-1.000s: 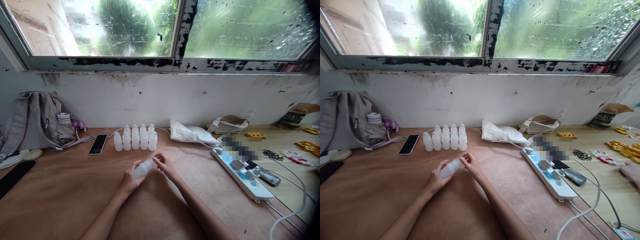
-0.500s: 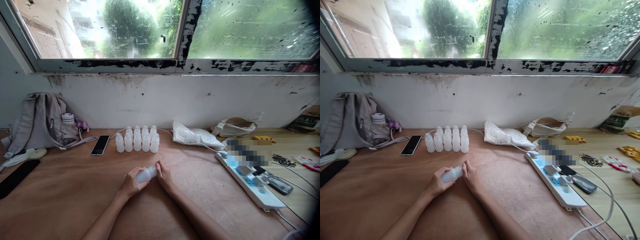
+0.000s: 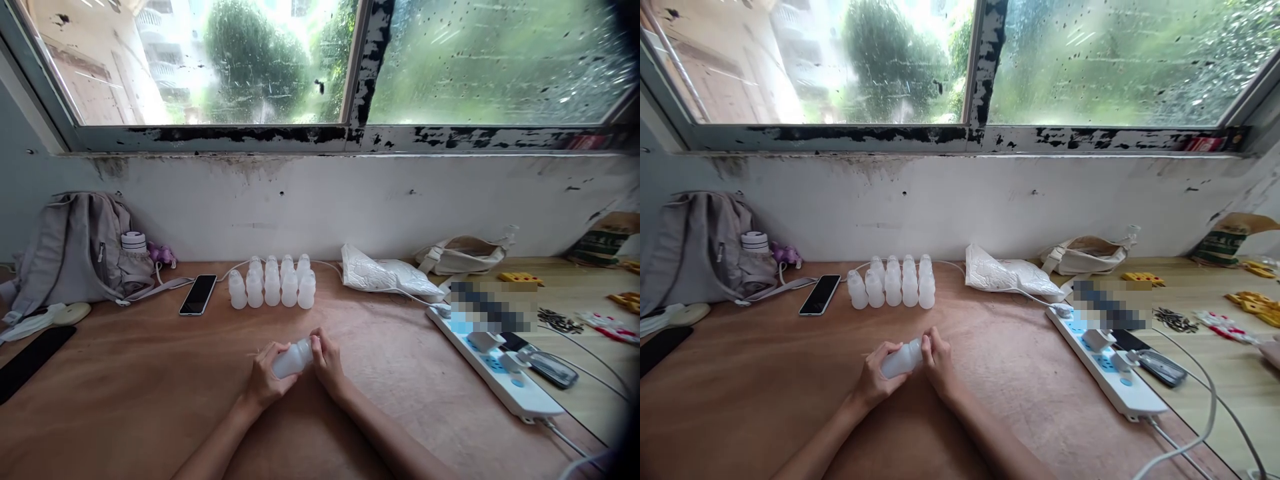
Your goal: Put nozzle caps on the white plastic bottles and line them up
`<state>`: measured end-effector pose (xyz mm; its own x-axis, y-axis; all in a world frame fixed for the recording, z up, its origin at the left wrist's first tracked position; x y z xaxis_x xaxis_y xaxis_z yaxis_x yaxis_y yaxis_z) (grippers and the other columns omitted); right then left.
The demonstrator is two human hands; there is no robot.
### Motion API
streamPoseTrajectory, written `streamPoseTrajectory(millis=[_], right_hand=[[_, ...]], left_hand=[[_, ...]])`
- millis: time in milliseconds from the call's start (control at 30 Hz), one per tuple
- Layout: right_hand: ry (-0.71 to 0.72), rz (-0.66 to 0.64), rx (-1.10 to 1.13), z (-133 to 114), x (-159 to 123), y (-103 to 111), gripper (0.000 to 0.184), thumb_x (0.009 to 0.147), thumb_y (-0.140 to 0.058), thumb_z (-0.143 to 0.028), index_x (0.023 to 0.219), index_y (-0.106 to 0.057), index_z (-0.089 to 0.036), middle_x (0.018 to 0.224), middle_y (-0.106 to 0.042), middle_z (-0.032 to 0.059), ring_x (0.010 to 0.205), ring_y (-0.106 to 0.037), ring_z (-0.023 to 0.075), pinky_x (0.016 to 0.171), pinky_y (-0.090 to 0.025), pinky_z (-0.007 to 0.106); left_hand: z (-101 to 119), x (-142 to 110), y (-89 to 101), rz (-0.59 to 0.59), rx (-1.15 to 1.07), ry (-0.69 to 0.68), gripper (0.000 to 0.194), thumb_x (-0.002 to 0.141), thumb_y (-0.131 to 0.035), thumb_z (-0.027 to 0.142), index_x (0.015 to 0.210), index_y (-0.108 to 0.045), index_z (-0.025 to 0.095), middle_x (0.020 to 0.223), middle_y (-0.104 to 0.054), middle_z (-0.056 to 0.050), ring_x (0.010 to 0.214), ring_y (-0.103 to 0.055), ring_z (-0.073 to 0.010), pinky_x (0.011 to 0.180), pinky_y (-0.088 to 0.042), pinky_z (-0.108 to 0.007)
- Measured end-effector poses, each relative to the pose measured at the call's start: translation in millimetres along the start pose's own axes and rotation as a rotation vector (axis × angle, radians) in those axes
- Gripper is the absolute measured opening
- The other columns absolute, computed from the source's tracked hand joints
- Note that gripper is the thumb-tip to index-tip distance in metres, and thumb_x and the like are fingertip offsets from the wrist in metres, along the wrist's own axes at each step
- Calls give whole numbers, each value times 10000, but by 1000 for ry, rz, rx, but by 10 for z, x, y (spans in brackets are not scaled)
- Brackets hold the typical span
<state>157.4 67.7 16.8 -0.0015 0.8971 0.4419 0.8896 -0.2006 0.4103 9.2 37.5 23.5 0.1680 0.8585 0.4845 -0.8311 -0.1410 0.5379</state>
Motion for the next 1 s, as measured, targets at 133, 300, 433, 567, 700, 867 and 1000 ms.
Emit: streamPoseTrajectory(millis=[133,300,433,567,700,867,1000], right_hand=[[-41,-14,72,2,-9,50,215,832,-333,-369,763,-463,-211,595,-467,-22,518,-462,131,519,-373,247],[-311,-187,402,36,-130,-143,331,806,-406,-425,1065,-393,-221,740,-551,2,557,-541,146,505,-451,271],[-307,-211,511,-58,-203,-303,468,669,-621,-379,1053,-419,-205,948,-574,59,804,-582,194,677,-490,309],[-237,-122,401,-79,39,-103,384,681,-615,-381,984,-488,-182,893,-602,60,765,-589,199,651,-481,317],[-112,248,275,-4,571,523,508,654,-647,-368,1066,-414,-182,984,-582,92,817,-573,206,665,-459,319],[-34,317,191,298,1196,833,424,723,-551,-384,1061,-404,-176,1007,-567,109,863,-563,204,711,-457,336],[-53,205,85,666,1461,620,384,688,-557,-359,996,-473,-146,896,-597,101,775,-576,217,701,-453,381]], left_hand=[[3,10,-14,-12,37,-36,379,610,-645,267,955,-501,204,881,-592,-59,808,-574,-214,697,-466,-320],[0,25,-55,45,57,-17,385,690,-591,267,1043,-446,218,978,-567,-64,905,-550,-218,780,-449,-351],[16,3,-106,-3,44,-46,478,732,-529,224,1171,-342,198,1103,-495,-103,1031,-485,-228,877,-400,-389],[-36,-33,-106,-59,37,-32,691,728,-548,254,1298,-161,202,1293,-320,-136,1210,-306,-263,979,-296,-449],[-148,-26,-79,-27,32,37,615,782,-472,217,1304,-148,243,1310,-298,-103,1226,-289,-224,995,-283,-439],[-213,2,-70,-14,52,78,496,807,-427,215,1270,-250,239,1262,-371,-84,1198,-336,-215,988,-300,-428],[-208,9,-60,-32,48,99,446,819,-411,232,1250,-296,237,1244,-401,-77,1176,-367,-211,971,-327,-420]])
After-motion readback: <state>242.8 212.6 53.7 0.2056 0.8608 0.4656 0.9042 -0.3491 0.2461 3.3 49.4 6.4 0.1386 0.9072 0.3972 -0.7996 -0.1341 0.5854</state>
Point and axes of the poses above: each hand's wrist, its own x-axis towards the middle knuckle, its own y-axis out of the back of the hand, z = x × y, the point moved 6 cm from there along x, towards the middle knuckle
